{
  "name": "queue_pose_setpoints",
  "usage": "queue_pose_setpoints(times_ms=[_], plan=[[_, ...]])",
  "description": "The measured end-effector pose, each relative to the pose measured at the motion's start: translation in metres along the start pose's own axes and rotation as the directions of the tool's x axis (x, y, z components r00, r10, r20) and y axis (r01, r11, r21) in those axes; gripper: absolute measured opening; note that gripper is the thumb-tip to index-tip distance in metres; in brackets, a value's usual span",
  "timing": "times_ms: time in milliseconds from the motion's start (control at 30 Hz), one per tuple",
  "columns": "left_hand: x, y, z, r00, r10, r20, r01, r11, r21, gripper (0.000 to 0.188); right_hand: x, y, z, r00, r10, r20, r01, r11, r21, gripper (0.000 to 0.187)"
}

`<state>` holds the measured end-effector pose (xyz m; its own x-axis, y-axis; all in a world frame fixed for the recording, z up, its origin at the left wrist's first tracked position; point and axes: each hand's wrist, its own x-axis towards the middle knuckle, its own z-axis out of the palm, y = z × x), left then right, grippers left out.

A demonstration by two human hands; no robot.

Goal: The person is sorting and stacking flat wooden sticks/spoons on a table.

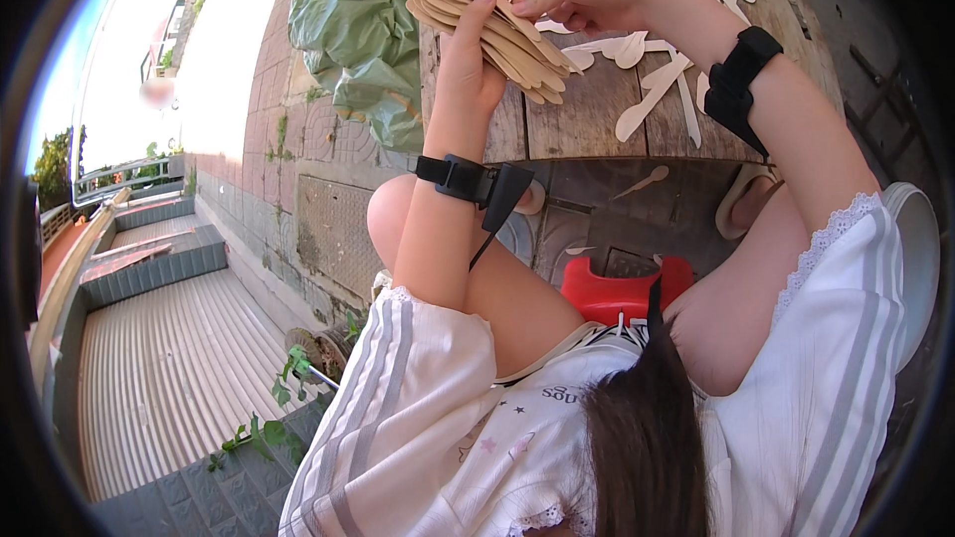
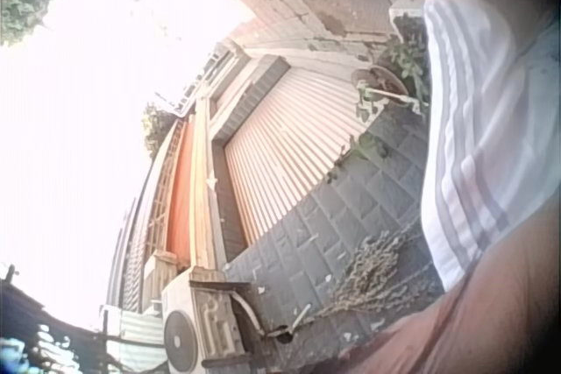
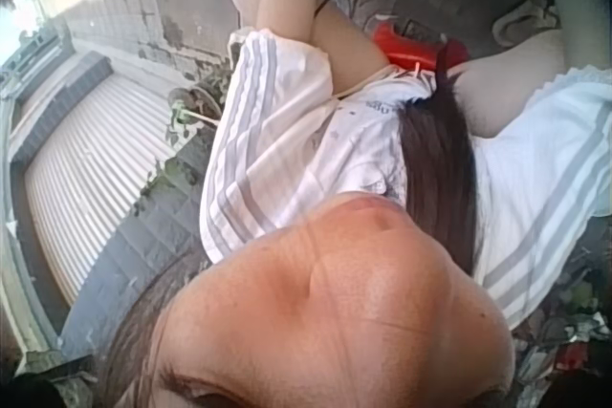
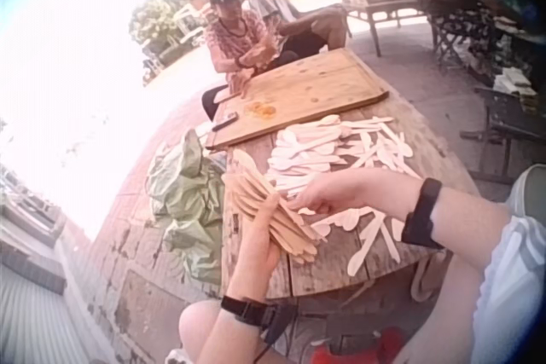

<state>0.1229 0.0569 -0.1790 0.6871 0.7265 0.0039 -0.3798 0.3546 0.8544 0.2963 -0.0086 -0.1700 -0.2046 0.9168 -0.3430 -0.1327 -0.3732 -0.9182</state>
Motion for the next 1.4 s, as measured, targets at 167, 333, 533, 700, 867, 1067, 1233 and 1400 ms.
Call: queue_pose_setpoints(times_ms=[167, 333, 533, 700, 867, 1067, 1233, 1400], plan=[[0.003, 0.005, -0.01, 0.992, 0.003, -0.124, -0.023, 0.987, -0.161, 0.039, 0.011, 0.023, -0.008, 0.892, -0.309, -0.33, 0.017, 0.753, -0.658, 0.03], [0.001, 0.01, 0.002, 0.977, 0.09, -0.191, -0.118, 0.983, -0.141, 0.036, 0.017, 0.054, -0.01, 0.803, -0.557, -0.211, -0.137, 0.173, -0.975, 0.03], [0.007, 0.019, -0.017, 0.998, -0.035, -0.056, 0.027, 0.99, -0.138, 0.04, 0.017, 0.041, -0.024, 0.863, -0.392, -0.318, -0.124, 0.446, -0.886, 0.02], [0.006, 0.018, -0.018, 0.992, -0.093, -0.091, 0.106, 0.982, 0.158, 0.039, -0.012, -0.024, -0.024, 0.866, -0.481, -0.138, 0.233, 0.632, -0.739, 0.019], [-0.001, 0.017, -0.017, 0.965, -0.25, 0.086, 0.242, 0.966, 0.091, 0.033, -0.038, -0.056, -0.015, 0.94, -0.269, -0.209, 0.151, 0.88, -0.45, 0.025], [-0.012, 0.009, 0.003, 0.92, -0.341, 0.195, 0.335, 0.94, 0.065, 0.033, -0.003, -0.026, 0.001, 0.871, -0.471, -0.141, 0.381, 0.827, -0.413, 0.022], [-0.01, 0.007, -0.001, 0.956, -0.249, 0.155, 0.247, 0.968, 0.03, 0.031, 0.012, -0.016, 0.014, 0.665, -0.612, -0.428, 0.443, 0.784, -0.434, 0.025], [-0.003, 0.023, -0.012, 0.996, -0.059, 0.066, 0.073, 0.968, -0.24, 0.026, 0.022, 0.02, -0.016, 0.521, -0.8, -0.299, 0.391, 0.535, -0.749, 0.02]])
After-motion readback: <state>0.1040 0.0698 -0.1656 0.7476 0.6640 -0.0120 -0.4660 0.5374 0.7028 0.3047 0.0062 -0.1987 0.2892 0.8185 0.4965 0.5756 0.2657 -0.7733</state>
